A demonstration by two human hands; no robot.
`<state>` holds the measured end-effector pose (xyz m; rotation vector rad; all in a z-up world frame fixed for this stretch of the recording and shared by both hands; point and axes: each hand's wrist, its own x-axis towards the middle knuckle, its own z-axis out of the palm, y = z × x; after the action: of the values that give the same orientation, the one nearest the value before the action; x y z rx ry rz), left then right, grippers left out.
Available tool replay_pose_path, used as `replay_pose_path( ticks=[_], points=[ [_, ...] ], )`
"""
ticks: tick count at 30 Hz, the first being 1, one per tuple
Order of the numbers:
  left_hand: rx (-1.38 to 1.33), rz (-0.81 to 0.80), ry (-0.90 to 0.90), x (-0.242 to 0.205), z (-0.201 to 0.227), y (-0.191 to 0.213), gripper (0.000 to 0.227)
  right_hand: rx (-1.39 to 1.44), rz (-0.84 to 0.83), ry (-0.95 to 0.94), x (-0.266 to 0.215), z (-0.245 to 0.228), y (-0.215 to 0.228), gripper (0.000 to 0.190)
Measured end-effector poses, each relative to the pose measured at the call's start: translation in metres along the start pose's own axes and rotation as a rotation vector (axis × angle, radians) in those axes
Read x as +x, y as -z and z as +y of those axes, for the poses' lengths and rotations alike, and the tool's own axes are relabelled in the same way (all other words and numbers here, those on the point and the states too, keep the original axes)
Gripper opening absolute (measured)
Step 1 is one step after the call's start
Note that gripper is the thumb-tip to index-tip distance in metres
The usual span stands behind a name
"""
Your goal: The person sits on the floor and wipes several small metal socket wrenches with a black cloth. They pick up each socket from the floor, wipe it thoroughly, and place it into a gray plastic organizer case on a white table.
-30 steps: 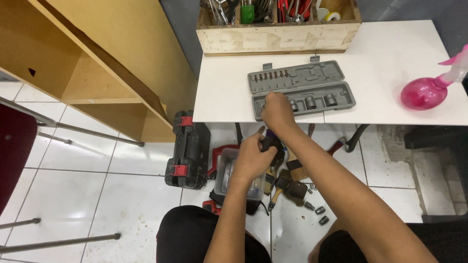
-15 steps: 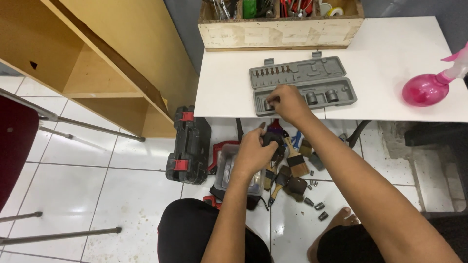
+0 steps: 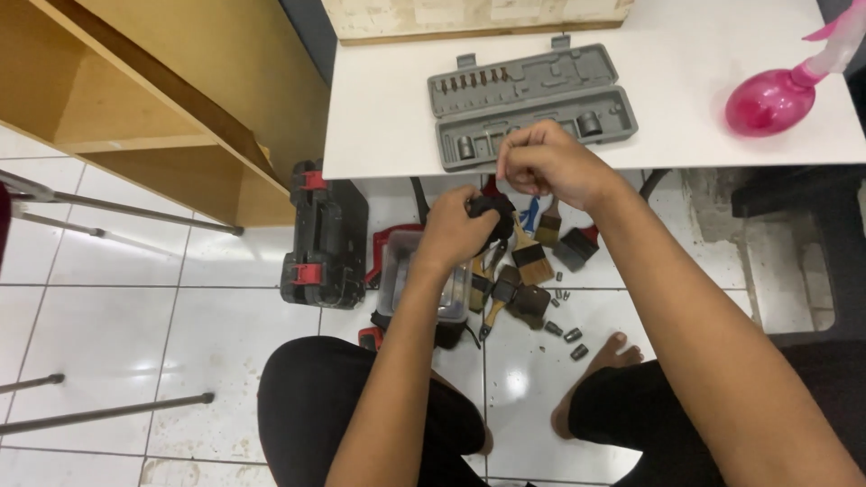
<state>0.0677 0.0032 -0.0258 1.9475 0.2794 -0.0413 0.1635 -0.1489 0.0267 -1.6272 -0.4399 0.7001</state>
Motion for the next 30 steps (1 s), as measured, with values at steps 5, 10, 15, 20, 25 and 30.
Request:
replay_pose_path(
  ticks=[5,10,15,20,25,30],
  points=[
    [0.060,-0.116,0.036,0.013,-0.009,-0.040,0.020,-0.116,-0.181,-0.343,-0.008,0.073,0.024,0.015],
    [0.119,-0.491,0.360,0.010,-0.052,-0.111,0.075,-0.105,-0.178,-0.684,-0.015,0.200,0.049,0.014],
    [0.243,-0.538,0.390,-0.008,-0.156,-0.173,0.035,-0.642,0.097,-0.679,-0.041,0.367,0.056,0.029],
    [0.364,-0.574,0.447,-0.019,-0.198,-0.183,0.032,-0.840,-0.024,-0.870,-0.083,0.375,0.032,0.026],
    [0.310,-0.411,0.407,-0.018,-0.240,-0.192,0.016,-0.857,-0.063,-0.954,-0.098,0.353,0.012,0.059],
    [0.253,-0.419,0.517,-0.016,-0.225,-0.183,0.021,-0.872,-0.009,-0.860,-0.102,0.380,0.015,0.031]
  ],
)
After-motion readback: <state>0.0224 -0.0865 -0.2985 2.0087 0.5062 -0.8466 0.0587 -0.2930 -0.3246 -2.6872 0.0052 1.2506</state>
